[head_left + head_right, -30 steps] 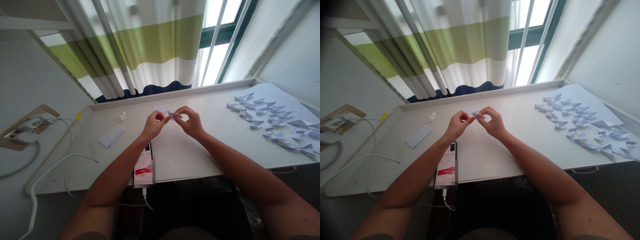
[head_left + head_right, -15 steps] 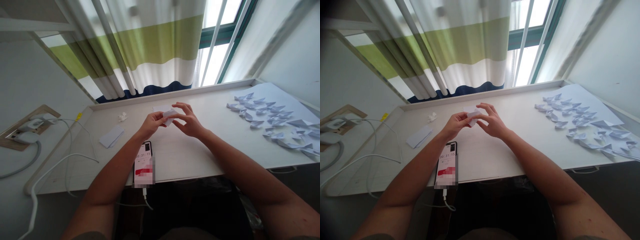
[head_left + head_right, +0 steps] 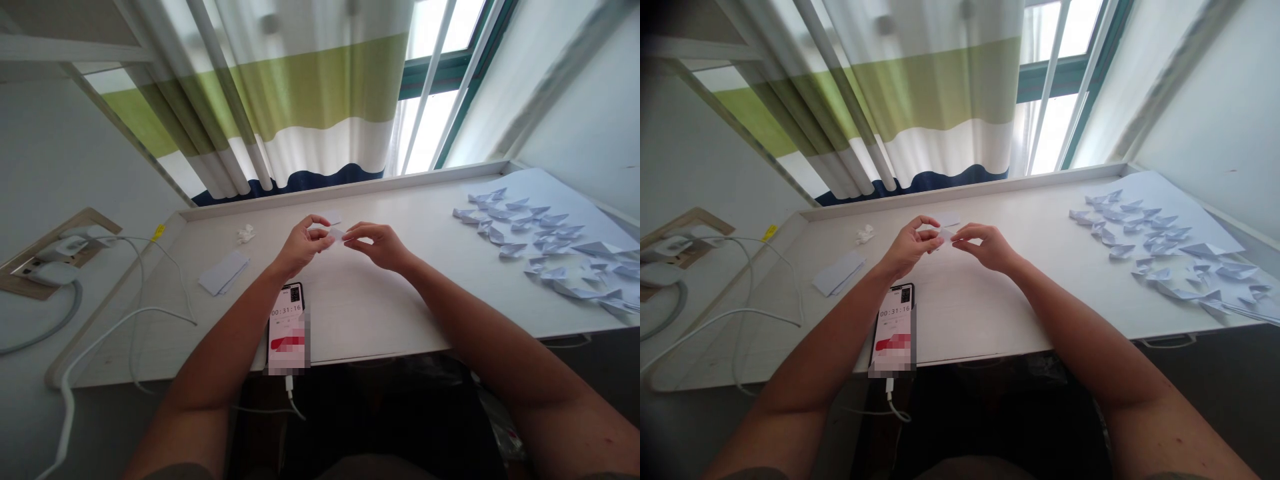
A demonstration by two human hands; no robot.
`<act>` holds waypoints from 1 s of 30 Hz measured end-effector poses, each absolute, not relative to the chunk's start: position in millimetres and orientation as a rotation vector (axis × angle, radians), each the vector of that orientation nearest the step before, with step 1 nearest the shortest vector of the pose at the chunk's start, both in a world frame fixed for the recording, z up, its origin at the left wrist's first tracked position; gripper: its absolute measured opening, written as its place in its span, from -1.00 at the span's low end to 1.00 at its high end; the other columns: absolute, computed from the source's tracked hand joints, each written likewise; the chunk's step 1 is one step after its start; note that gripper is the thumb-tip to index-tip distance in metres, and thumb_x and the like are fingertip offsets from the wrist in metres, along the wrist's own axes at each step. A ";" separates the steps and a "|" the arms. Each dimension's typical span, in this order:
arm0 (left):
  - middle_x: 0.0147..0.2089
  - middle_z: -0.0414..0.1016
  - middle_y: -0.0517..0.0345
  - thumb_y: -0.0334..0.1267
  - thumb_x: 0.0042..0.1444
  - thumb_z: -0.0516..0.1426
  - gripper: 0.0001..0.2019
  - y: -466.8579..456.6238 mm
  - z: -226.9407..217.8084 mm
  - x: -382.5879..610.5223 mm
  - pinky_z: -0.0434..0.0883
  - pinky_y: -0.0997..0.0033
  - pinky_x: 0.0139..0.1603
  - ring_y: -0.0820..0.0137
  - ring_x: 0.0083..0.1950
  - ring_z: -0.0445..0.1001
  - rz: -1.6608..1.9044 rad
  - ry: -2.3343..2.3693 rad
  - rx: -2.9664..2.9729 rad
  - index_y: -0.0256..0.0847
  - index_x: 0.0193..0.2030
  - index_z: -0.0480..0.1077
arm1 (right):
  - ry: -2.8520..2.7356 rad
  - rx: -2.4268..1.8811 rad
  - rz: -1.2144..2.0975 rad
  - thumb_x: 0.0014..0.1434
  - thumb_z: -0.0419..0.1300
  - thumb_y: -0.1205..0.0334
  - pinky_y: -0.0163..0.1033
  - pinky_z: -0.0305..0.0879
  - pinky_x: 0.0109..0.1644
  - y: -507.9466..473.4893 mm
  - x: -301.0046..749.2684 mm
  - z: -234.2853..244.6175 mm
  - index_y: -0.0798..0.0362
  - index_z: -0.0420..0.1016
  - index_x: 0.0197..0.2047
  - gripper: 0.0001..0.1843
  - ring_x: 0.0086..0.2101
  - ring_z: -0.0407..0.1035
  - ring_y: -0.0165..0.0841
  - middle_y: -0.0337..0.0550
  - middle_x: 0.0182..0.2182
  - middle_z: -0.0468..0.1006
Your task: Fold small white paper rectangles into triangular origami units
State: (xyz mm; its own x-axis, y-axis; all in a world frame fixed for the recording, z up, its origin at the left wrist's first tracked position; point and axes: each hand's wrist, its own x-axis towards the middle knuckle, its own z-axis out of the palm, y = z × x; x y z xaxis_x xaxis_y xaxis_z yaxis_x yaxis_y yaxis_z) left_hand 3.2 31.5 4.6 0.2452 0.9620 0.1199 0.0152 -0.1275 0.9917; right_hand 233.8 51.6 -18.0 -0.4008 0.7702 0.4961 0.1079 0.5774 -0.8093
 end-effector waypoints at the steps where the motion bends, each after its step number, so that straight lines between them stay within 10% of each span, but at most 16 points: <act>1: -0.34 0.59 0.23 -0.15 0.01 0.48 -0.60 31.7 4.4 3.7 0.31 0.41 -0.26 0.47 -0.33 0.45 1.114 0.983 1.446 -0.16 -0.06 0.51 | -1.808 -0.730 0.929 0.18 0.47 -0.25 0.07 0.59 0.06 51.7 232.8 -18.5 -0.09 0.80 -0.21 -0.60 -0.16 0.65 -0.13 -0.07 -0.21 0.78; 30: -0.21 0.71 0.10 -0.14 -0.04 0.55 -0.52 30.0 -2.5 12.5 0.47 0.37 -0.14 0.39 -0.22 0.61 1.151 0.992 1.473 -0.21 -0.02 0.57 | -1.422 -0.720 1.103 -0.15 0.68 -0.19 -0.15 0.52 -0.27 48.7 219.7 -16.0 -0.02 0.53 -0.33 -0.42 -0.39 0.54 -0.31 -0.21 -0.43 0.67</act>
State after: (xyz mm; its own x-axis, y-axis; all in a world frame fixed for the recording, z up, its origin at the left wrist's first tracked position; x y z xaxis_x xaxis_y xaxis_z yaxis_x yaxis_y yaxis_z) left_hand 12.5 30.0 -2.5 0.2173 0.9605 0.1739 0.0306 -0.1848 0.9823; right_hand 219.7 48.7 -16.0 -0.1723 0.9014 0.3973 -0.1608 0.3722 -0.9141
